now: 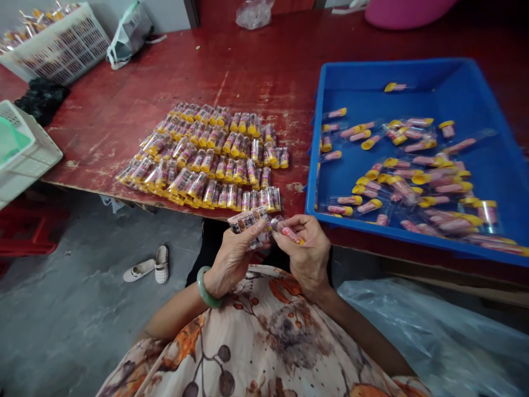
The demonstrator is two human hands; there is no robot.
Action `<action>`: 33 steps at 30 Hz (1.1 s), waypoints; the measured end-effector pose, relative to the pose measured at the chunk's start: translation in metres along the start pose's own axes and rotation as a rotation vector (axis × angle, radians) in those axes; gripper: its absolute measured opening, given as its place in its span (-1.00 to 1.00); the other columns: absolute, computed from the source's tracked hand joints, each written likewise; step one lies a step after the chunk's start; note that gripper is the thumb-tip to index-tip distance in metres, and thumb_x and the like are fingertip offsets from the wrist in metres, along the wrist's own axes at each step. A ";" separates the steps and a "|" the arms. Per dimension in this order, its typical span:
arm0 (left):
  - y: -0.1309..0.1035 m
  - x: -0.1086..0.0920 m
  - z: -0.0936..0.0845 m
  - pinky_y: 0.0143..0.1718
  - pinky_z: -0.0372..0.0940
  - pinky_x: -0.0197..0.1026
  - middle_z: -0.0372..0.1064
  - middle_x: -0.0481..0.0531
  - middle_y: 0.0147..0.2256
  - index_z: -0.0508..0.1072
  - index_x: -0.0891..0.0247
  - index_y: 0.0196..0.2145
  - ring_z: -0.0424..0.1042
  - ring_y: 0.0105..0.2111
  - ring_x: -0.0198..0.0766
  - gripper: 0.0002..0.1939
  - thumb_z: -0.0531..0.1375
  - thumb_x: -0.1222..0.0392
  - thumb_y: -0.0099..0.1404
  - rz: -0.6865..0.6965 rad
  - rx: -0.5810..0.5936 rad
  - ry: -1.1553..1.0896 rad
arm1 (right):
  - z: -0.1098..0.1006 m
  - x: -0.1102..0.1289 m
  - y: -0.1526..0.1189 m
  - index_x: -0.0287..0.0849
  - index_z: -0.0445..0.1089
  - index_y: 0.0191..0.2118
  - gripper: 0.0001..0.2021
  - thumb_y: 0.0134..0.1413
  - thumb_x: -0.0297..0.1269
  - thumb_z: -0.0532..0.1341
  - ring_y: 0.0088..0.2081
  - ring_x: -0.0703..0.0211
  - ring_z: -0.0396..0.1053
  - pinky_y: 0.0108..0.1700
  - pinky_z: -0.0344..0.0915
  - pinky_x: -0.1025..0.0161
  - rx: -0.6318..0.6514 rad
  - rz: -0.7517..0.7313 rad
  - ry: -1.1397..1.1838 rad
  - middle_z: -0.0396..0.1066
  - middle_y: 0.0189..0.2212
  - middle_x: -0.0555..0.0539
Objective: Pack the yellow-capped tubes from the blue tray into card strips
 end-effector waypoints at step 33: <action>0.002 0.001 -0.009 -0.36 0.50 -0.19 0.49 -0.04 -0.42 0.50 0.32 -0.34 0.49 -0.46 -0.30 -0.63 0.52 0.19 -0.07 -0.082 -0.032 -0.108 | -0.003 0.072 -0.042 -0.10 0.38 -0.15 -0.81 0.11 -0.34 0.32 -0.35 0.12 0.51 -0.34 0.46 0.22 0.012 -0.795 -0.572 0.50 -0.35 -0.06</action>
Point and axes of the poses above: each hand's wrist, its own y-axis towards the middle knuckle, its own z-axis out of the palm, x = y × z, the point moved 9 cm from there along y, towards the middle knuckle
